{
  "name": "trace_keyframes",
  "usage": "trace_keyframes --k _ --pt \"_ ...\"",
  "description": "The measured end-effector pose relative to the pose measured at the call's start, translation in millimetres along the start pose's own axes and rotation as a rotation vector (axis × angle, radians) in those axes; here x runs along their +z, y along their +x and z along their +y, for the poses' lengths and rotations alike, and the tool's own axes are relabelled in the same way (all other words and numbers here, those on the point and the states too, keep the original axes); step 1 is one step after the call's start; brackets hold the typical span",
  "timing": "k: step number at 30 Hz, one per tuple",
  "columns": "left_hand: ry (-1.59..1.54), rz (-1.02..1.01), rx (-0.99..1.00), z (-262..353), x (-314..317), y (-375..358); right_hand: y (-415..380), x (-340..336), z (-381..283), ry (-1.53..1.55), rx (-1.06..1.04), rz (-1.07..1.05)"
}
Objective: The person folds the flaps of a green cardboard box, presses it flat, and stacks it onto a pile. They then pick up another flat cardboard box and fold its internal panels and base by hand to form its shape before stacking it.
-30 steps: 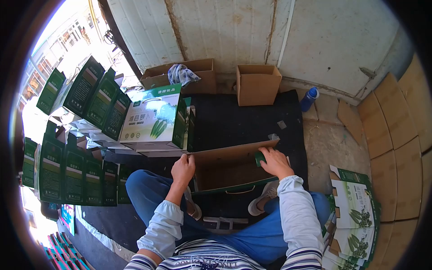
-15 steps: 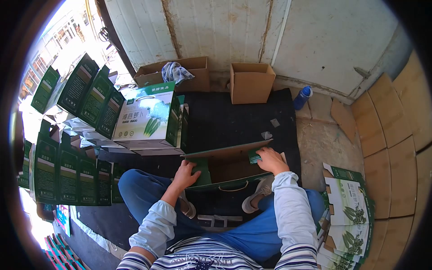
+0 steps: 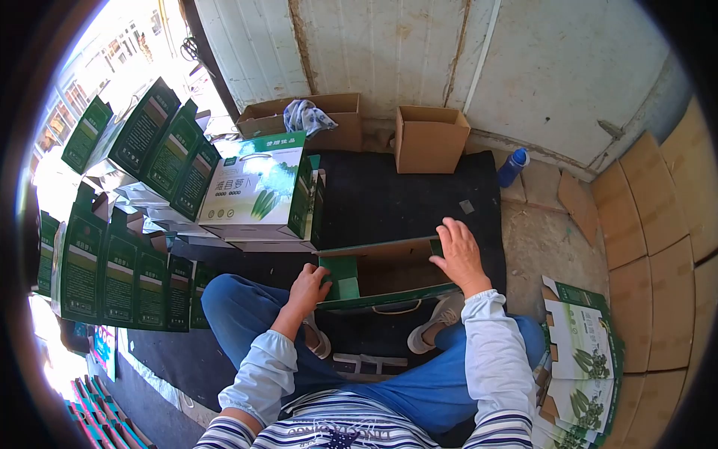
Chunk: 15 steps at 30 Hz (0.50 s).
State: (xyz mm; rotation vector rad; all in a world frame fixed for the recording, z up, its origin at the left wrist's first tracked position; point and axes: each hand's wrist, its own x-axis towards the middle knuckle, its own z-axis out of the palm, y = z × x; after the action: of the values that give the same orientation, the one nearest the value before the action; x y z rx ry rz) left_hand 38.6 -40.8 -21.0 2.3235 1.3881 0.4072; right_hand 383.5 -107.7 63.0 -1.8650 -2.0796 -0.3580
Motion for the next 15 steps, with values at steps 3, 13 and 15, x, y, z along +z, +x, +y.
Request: trace_keyframes --k 3,13,15 --pt "-0.020 0.002 -0.019 -1 0 -2 0 6 3 -0.051 -0.052 -0.226" --pt "-0.010 0.106 -0.074 22 -36 -10 0 25 2 -0.067 -0.046 -0.463" --pt "-0.025 0.088 0.139 19 -36 -5 -5 28 4 -0.028 -0.037 -0.496"
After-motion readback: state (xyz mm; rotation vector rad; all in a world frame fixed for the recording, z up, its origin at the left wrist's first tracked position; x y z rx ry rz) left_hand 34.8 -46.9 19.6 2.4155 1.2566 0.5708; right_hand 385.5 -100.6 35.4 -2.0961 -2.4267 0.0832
